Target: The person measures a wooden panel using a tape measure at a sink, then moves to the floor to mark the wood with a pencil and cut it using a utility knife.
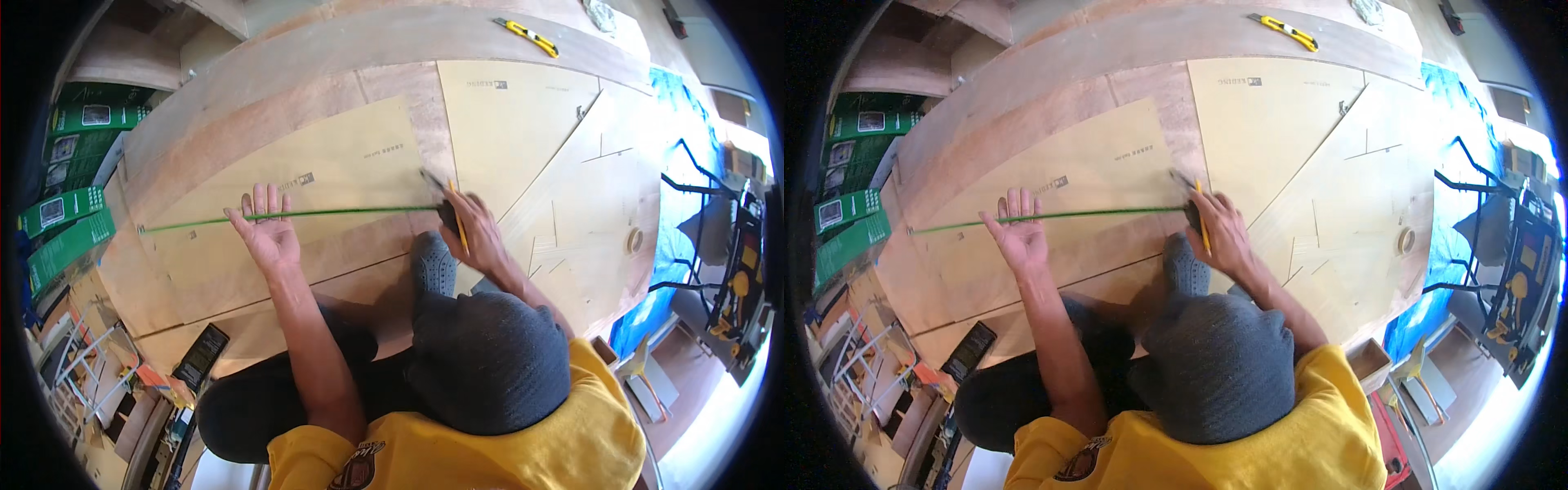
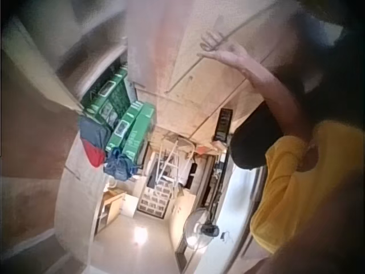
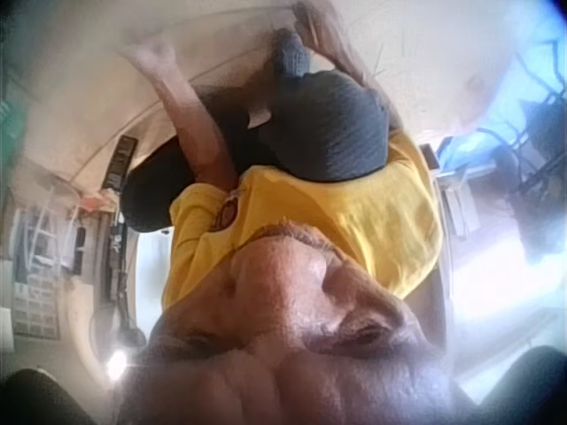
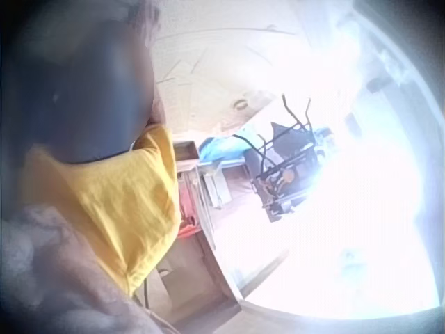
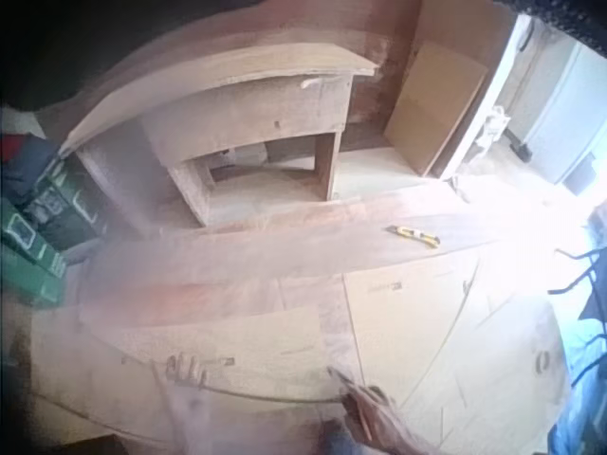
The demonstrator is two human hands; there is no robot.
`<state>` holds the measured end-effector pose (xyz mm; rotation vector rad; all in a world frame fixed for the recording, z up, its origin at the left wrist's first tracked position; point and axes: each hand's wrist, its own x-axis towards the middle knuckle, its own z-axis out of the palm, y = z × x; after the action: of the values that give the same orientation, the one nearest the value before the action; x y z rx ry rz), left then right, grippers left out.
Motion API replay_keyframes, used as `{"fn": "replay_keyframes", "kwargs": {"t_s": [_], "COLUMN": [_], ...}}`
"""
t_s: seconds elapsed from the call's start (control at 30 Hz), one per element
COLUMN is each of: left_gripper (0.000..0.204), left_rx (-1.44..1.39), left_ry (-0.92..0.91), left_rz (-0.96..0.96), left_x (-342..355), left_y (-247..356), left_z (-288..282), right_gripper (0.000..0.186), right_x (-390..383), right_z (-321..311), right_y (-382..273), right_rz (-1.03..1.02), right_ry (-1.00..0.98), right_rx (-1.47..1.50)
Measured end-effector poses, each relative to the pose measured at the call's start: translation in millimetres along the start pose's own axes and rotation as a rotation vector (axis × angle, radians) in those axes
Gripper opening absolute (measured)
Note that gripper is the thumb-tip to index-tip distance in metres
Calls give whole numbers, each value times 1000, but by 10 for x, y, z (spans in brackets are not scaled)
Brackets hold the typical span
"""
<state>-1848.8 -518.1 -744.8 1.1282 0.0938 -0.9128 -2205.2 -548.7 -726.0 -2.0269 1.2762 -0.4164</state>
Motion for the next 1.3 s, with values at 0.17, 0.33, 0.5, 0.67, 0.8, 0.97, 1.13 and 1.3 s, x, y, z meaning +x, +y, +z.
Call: {"fn": "replay_keyframes", "kwargs": {"t_s": [0.17, 0.33, 0.5, 0.67, 0.8, 0.97, 1.13, 1.3], "left_gripper": [68, 68, 69, 76, 75, 61, 52, 54], "left_rx": [196, 400, 512, 541, 591, 834, 1141, 1546], "left_ry": [65, -192, -451, -406, -367, -197, -127, -255], "left_rz": [-95, -237, -286, -408, -202, 59, 392, 652], "left_x": [-98, -609, -897, -1018, -834, -339, 138, 432], "left_y": [-377, -891, -1010, -1006, -1023, -893, -766, -731], "left_z": [338, 592, 812, 799, 575, 205, 125, 165], "right_gripper": [67, 67, 71, 73, 71, 65, 74, 37], "right_x": [-677, -861, -876, -826, -935, -1381, -1776, -1089], "right_z": [-119, -112, 73, 154, 151, -30, -445, -864], "right_y": [123, 303, 275, 296, 390, 824, 1366, 1534], "right_rz": [281, 307, 374, 494, 628, 790, 885, 544], "right_ry": [217, 105, 172, 181, 282, 570, 578, 447], "right_rx": [48, -32, 88, 194, 366, 338, -455, -568]}}
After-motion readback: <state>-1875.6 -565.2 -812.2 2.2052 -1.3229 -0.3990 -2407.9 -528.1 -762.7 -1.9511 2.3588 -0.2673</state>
